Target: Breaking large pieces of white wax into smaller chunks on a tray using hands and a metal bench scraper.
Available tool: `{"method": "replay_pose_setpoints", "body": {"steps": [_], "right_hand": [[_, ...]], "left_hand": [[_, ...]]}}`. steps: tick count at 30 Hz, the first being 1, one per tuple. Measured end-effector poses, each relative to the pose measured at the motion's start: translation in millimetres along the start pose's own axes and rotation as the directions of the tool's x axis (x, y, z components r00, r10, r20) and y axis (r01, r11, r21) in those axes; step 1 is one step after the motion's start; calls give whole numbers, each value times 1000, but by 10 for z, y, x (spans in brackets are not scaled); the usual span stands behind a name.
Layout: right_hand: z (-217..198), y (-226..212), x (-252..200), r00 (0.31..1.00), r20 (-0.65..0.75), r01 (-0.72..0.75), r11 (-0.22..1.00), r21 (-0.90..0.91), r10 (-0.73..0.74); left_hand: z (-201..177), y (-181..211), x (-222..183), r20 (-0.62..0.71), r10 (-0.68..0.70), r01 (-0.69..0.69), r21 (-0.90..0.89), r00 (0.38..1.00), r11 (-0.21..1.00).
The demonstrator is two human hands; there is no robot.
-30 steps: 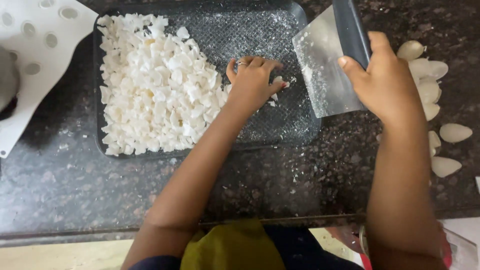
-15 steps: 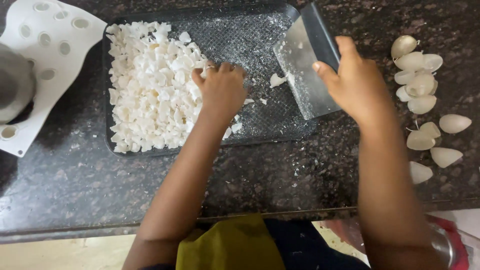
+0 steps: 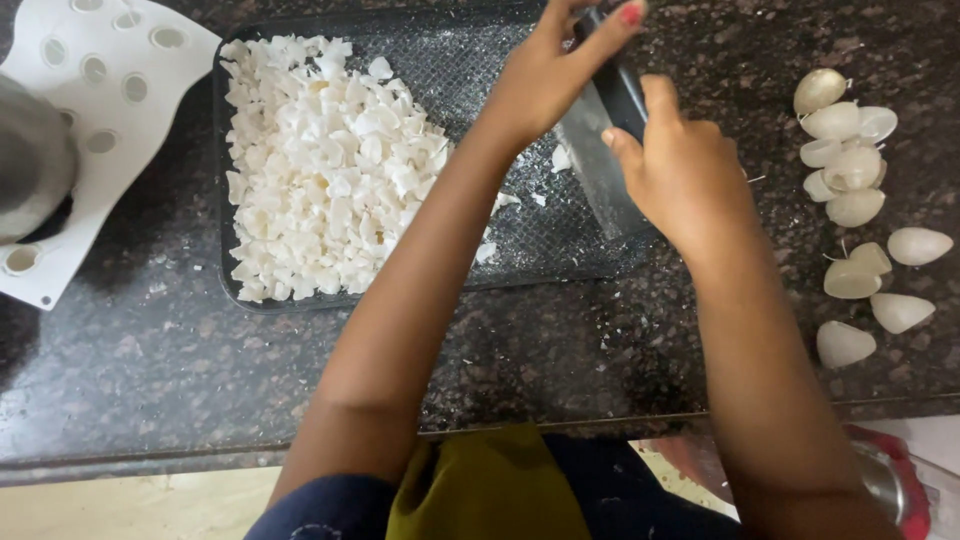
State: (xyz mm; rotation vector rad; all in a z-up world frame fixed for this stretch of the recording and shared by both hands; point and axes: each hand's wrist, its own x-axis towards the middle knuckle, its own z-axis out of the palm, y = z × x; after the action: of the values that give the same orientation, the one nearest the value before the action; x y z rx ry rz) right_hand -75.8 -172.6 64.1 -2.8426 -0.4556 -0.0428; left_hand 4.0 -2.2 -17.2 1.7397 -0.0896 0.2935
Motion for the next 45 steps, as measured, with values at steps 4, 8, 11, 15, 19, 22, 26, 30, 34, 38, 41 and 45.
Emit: {"method": "replay_pose_setpoints", "body": {"steps": [4,8,11,15,19,22,26,30,34,38,41,45], "right_hand": [[24,-17,40,1000,-11,20,999,-38,-20],[36,-18,67,999,8,35,998,-50,-35],[39,2,69,998,0,63,997,-52,-63],[7,12,83,994,-32,98,993,-68,-101],[-9,-10,107,998,3,58,997,-58,-58],[-27,-17,105,999,21,46,998,-50,-45],[-40,-51,113,998,24,55,998,-42,-54],[27,-12,139,996,12,89,993,-73,-88],[23,-80,172,996,29,89,990,-109,-86],[126,-87,222,987,26,161,973,-163,-159],[132,-166,252,982,34,188,966,-179,-185],[301,-224,219,985,47,175,967,-184,-169]], "left_hand": [[28,71,22,60,45,-49,69,997,996],[44,44,16,34,33,-33,4,999,999],[62,-26,48,17,41,-41,-27,999,999],[43,78,14,-2,51,-51,-4,999,999],[75,38,53,5,8,-8,23,1000,1000],[74,36,36,-4,42,-42,-11,999,999],[50,38,52,-1,1,-1,19,1000,1000],[63,-38,55,13,-37,37,41,999,999],[40,-74,46,-2,-32,32,26,999,999],[10,-162,-2,-26,-57,55,-66,998,996],[4,-170,-21,-68,-51,42,-131,996,991],[22,-338,-96,-136,-72,61,-86,988,994]]}}
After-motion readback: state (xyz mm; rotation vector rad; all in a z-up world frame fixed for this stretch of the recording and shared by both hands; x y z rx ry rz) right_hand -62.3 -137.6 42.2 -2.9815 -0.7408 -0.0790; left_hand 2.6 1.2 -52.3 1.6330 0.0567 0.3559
